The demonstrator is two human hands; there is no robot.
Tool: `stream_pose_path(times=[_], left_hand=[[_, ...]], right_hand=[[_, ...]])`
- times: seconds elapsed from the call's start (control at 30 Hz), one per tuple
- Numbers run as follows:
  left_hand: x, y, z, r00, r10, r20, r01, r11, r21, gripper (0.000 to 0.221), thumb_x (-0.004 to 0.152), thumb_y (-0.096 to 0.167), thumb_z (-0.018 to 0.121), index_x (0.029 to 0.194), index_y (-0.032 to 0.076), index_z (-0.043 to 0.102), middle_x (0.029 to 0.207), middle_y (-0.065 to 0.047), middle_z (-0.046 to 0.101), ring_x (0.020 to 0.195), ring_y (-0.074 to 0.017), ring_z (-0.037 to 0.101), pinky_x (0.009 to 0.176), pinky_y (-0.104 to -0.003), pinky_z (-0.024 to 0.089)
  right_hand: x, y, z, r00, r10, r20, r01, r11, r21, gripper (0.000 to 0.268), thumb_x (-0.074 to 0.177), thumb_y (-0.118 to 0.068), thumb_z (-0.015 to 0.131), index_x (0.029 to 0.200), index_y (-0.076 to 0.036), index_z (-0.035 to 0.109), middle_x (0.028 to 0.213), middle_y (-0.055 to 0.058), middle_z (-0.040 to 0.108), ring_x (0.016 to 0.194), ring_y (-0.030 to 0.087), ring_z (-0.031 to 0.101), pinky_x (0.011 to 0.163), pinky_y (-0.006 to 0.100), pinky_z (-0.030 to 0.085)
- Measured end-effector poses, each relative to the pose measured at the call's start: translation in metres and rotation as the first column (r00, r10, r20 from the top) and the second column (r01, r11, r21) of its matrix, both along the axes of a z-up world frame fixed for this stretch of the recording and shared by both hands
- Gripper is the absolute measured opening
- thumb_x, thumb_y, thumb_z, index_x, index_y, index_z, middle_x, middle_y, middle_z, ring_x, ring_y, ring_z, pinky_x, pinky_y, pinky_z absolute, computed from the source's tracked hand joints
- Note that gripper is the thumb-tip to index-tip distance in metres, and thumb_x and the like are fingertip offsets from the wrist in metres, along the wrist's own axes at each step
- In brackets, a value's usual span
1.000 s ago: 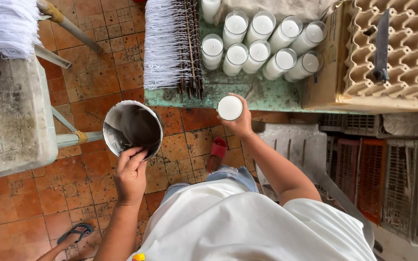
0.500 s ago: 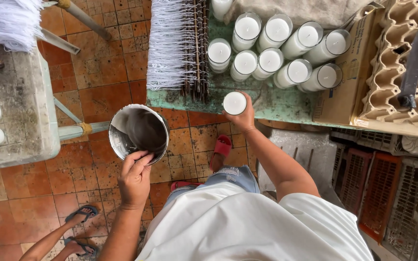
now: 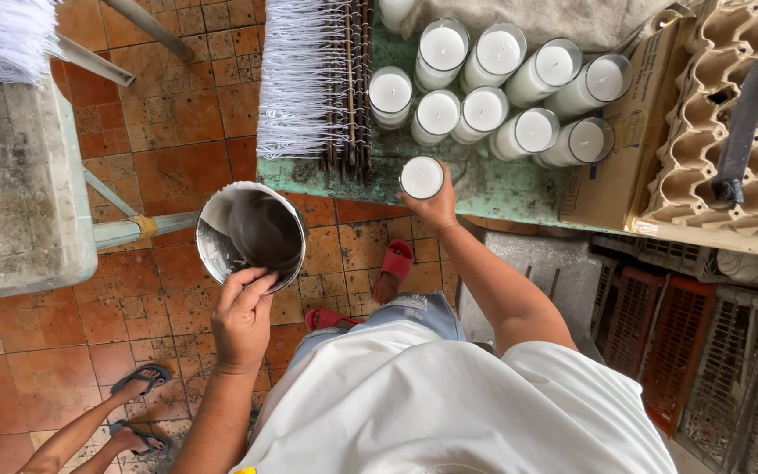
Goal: Scooping liquid wax from a large melting vat and pouring it into small glass jars arranged on a table.
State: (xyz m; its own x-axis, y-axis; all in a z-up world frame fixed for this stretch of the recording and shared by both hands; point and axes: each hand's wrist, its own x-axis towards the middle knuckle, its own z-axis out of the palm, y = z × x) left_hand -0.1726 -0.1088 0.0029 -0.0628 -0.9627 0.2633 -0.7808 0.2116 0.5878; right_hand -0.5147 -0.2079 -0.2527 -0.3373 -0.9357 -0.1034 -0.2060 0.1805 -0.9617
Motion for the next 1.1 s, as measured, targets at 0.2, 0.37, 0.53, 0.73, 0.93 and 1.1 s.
stream_pose_path(times=[0.2,0.37,0.53,0.73,0.93,1.1], left_hand=[[-0.001,-0.006,0.001,1.0,-0.011,-0.01,0.01,1.0,-0.029,0.012,0.098,0.013,0.075,0.104,0.02,0.082,0.108,0.001,0.072,0.098,-0.0274,0.073,0.088,-0.041,0.059],[0.01,-0.01,-0.001,0.999,-0.01,-0.032,0.009,0.999,-0.04,0.012,0.098,0.012,0.076,0.104,0.02,0.082,0.109,0.0,0.072,0.1,-0.0277,0.073,0.09,-0.04,0.058],[0.025,-0.025,-0.002,0.998,-0.025,-0.059,0.021,0.997,-0.071,0.011,0.099,0.01,0.076,0.104,0.018,0.081,0.109,0.0,0.071,0.1,-0.0273,0.072,0.087,-0.04,0.059],[0.055,-0.058,-0.013,0.996,-0.064,-0.057,0.055,0.989,-0.139,0.008,0.099,0.012,0.077,0.104,0.017,0.081,0.108,-0.001,0.071,0.1,-0.0287,0.072,0.089,-0.041,0.059],[0.083,-0.103,-0.021,0.989,-0.133,-0.062,0.122,0.98,-0.156,0.009,0.098,0.012,0.077,0.104,0.018,0.08,0.107,0.0,0.07,0.099,-0.0263,0.072,0.089,-0.04,0.06],[0.099,-0.137,-0.015,0.984,-0.165,-0.06,0.153,0.972,-0.176,0.008,0.097,0.012,0.078,0.102,0.019,0.08,0.106,0.001,0.07,0.099,-0.0262,0.072,0.087,-0.039,0.06]], right_hand=[[-0.005,0.006,0.04,0.998,0.058,0.01,-0.056,0.989,-0.137,0.122,0.051,-0.03,0.107,0.15,-0.008,0.04,0.147,0.019,0.051,0.139,0.039,0.047,0.12,0.052,0.034],[-0.013,0.008,0.078,0.993,0.084,-0.086,-0.1,0.976,-0.195,0.123,0.053,-0.029,0.107,0.153,-0.01,0.037,0.149,0.014,0.051,0.14,0.034,0.048,0.12,0.046,0.035],[-0.014,0.004,0.122,0.86,0.216,-0.462,-0.227,0.973,0.032,0.118,0.055,-0.031,0.101,0.154,-0.017,0.039,0.146,0.013,0.047,0.131,0.039,0.055,0.108,0.053,0.05],[0.0,-0.01,0.148,0.732,0.365,-0.575,-0.188,0.92,0.345,0.112,0.058,-0.036,0.096,0.154,-0.022,0.038,0.143,0.006,0.049,0.123,0.035,0.062,0.098,0.049,0.058],[0.004,-0.02,0.129,0.658,0.399,-0.638,-0.123,0.894,0.431,0.106,0.056,-0.04,0.094,0.148,-0.024,0.045,0.136,0.003,0.052,0.115,0.033,0.067,0.092,0.048,0.06],[0.013,-0.017,0.152,0.675,0.374,-0.637,-0.098,0.9,0.425,0.096,0.059,-0.041,0.091,0.144,-0.024,0.049,0.134,0.003,0.056,0.112,0.035,0.068,0.093,0.048,0.059]])
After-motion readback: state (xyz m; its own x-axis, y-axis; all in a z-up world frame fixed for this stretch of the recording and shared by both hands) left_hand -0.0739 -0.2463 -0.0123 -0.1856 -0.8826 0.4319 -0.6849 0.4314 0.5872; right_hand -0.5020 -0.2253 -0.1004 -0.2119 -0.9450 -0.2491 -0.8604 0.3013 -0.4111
